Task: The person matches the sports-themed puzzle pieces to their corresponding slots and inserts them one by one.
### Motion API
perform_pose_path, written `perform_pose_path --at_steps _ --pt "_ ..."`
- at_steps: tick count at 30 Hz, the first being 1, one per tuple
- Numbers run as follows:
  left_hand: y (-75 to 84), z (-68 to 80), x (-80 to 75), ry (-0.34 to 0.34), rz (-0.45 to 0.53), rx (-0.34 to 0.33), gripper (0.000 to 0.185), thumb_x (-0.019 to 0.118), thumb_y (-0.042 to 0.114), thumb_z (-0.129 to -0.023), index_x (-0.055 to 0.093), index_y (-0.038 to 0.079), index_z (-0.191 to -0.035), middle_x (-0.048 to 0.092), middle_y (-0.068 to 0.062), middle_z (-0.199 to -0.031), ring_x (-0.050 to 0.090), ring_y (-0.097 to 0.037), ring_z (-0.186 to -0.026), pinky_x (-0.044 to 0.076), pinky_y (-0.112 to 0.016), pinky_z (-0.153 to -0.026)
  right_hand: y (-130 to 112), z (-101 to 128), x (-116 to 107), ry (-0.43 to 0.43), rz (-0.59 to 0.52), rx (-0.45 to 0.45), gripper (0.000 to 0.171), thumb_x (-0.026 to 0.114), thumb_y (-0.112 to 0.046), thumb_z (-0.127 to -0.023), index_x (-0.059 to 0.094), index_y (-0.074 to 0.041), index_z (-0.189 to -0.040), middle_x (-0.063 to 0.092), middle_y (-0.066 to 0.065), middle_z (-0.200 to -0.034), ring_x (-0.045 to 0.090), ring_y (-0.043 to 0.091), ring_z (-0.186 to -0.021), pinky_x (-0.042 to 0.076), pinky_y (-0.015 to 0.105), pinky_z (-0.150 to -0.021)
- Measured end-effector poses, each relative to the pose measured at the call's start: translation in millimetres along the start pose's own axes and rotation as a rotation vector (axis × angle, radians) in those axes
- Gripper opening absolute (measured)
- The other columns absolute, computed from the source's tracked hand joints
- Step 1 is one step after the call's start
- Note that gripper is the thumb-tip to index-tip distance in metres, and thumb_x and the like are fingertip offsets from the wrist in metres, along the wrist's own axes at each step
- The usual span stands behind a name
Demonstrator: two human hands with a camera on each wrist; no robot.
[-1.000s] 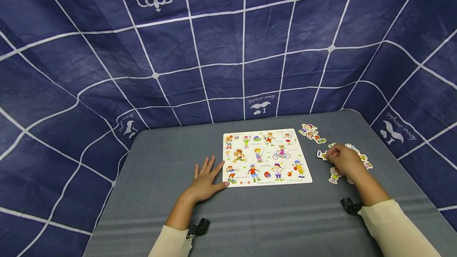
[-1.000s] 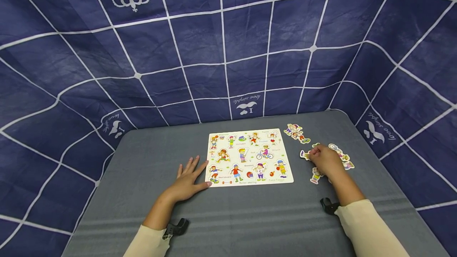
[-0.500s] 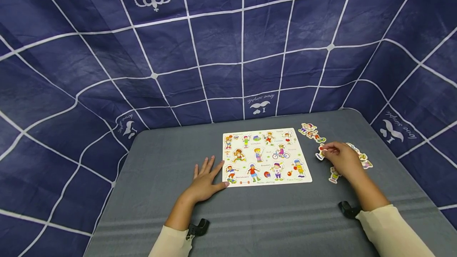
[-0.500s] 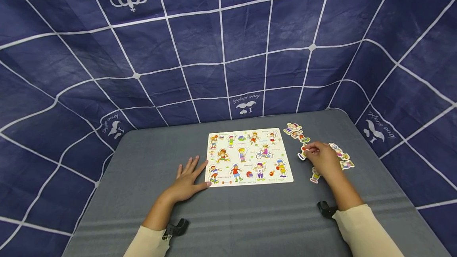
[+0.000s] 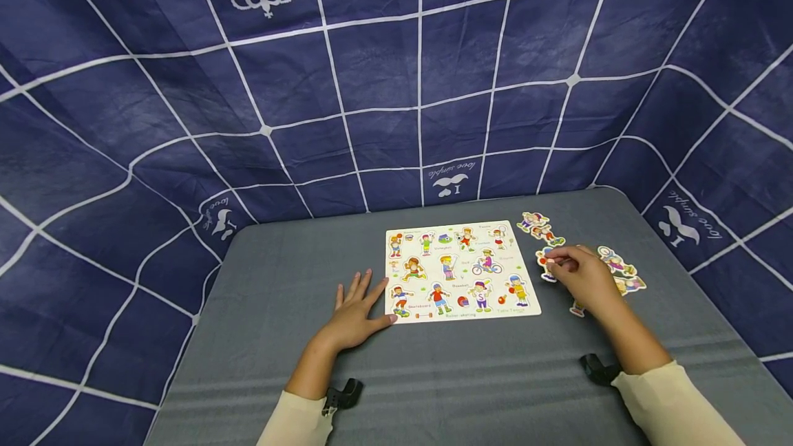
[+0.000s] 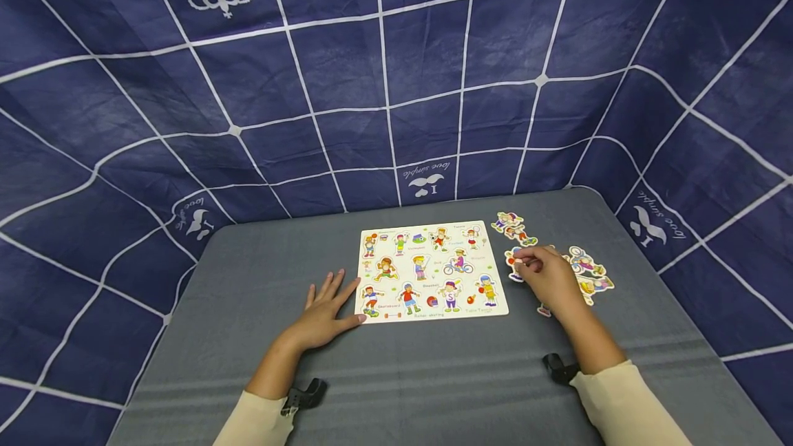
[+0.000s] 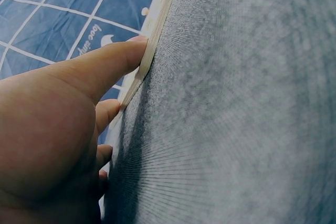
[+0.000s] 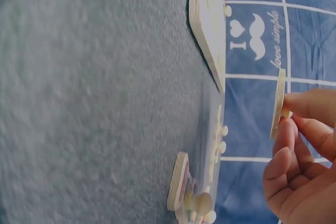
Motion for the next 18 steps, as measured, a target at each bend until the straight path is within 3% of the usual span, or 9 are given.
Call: perform_pose_path --at_steps 18 --pt "-6.1 -0.4 4.5 0.022 0.026 0.034 0.082 0.061 0.062 -0.092 0.029 0.031 -0.161 0.008 -0.013 -0.172 -0.002 -0.037 -0.159 -0.011 -0.065 -0.122 -13 11 19 -0.113 -0.039 -0.029 0.009 0.074 -0.006 -0.089 0.075 -0.006 -0.098 0.063 0.006 -0.086 0.051 -0.004 -0.067 0.042 0.019 -0.058"
Point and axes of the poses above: each hand's wrist, its own z-axis away from the middle knuckle, its own x-axis out of the palm, y = z × x, the point moved 2 cm from there along -z, towards the middle knuckle
